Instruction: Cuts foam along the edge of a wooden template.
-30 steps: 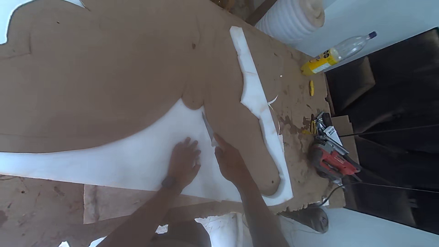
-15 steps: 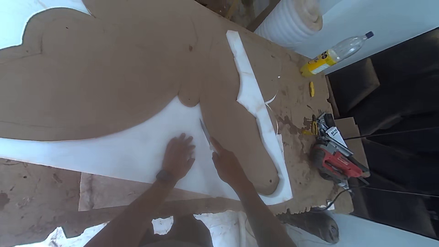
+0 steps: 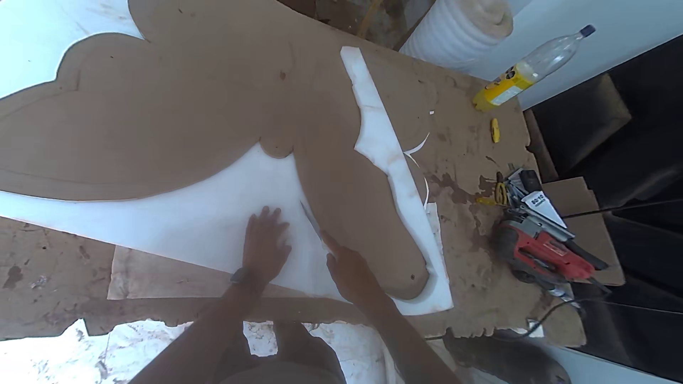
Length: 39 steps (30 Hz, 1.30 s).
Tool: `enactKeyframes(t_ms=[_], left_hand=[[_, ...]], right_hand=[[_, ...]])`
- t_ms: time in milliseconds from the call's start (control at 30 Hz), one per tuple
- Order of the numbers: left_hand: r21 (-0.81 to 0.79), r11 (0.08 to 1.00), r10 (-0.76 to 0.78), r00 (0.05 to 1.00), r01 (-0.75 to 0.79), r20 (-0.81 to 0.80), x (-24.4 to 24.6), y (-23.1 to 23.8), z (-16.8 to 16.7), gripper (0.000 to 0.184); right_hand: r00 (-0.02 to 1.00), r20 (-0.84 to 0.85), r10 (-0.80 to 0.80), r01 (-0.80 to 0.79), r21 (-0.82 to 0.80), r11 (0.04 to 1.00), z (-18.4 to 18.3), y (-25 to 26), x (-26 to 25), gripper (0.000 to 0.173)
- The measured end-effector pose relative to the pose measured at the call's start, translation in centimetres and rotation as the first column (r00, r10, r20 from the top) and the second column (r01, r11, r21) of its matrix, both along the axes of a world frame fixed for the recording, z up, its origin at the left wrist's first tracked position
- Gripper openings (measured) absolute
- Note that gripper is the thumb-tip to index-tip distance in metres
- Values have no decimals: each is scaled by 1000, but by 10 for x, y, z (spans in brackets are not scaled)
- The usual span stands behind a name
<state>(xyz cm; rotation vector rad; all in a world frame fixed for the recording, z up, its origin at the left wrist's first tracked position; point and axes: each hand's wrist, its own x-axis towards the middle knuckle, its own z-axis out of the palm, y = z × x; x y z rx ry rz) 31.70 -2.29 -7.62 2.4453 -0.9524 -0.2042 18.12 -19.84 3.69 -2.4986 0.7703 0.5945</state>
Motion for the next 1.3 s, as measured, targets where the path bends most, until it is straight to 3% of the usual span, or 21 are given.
enactKeyframes(t_ms=[267,767,1033,1300], left_hand=[[56,998,24,998,-21,-54,-100,-6,0,56],[137,986,94,995,-90,-23,-172,-21,14,58],[180,983,-22,1000,25,-20,-207,-42,15,51],[86,984,-157,986,153,45,-233,-62,5,30]], right_hand=[[996,-8,84,-84,68,994,0,-28,-57,61],[976,-22,216,-214,75,974,1,-68,-141,61],[956,-54,288,-282,99,954,-2,-99,-189,59],[923,-116,366,-353,116,928,7,-146,-233,58]])
